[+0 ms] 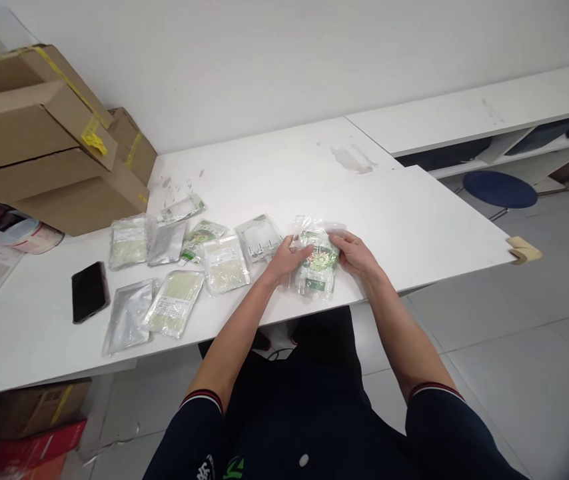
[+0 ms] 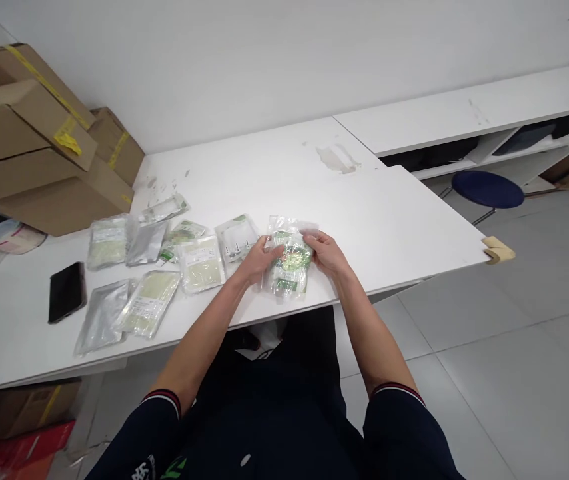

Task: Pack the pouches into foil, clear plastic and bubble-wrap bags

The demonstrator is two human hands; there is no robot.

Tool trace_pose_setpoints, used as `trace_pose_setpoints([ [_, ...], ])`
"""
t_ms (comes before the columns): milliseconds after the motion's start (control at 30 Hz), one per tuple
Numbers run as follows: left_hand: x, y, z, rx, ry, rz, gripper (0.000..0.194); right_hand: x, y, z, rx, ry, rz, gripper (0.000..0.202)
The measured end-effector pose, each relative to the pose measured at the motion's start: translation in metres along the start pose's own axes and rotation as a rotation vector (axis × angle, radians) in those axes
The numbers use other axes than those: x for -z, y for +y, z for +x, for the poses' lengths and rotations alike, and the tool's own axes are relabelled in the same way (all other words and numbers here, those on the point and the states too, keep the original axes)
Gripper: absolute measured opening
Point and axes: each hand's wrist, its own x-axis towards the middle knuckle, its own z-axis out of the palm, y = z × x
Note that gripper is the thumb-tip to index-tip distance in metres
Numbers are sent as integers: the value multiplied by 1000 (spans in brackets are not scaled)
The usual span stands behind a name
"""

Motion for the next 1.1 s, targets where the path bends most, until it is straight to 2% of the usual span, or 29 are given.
trace_pose_setpoints([
  [133,14,10,18,-45,28,79,43,0,-4,10,32,-92,-77,40],
  [233,13,9,28,-87,-6,18,20,6,-7,16,32,-172,-106,33],
  [300,10,5,30,-73,32,-38,12,11,-7,18,29,-194,-135,26],
  [400,7,-2,29,-43,119,-2,15,16,-6,18,2,-249,-180,21],
  [500,8,-4,24,-66,107,129,27,18,-5,15,-57,-343,-227,27],
  [600,7,-1,18,-93,88,272,32,15,-2,11,-63,-290,-333,36],
  [700,3,0,10,-104,143,438,15,12,0,8,-20,-272,-430,45],
  [800,-1,1,4,-129,169,461,33,7,-2,10,-13,-284,-492,52],
  [867,1,7,2,-175,204,434,39,0,-10,16,21,-272,-527,43],
  [967,15,28,1,-266,290,369,31,-25,-33,30,214,-230,-562,36],
  [1033,34,52,2,-343,355,306,29,-53,-55,41,378,-187,-603,33],
  [1100,63,78,3,-433,424,255,34,-87,-77,53,529,-146,-617,31],
])
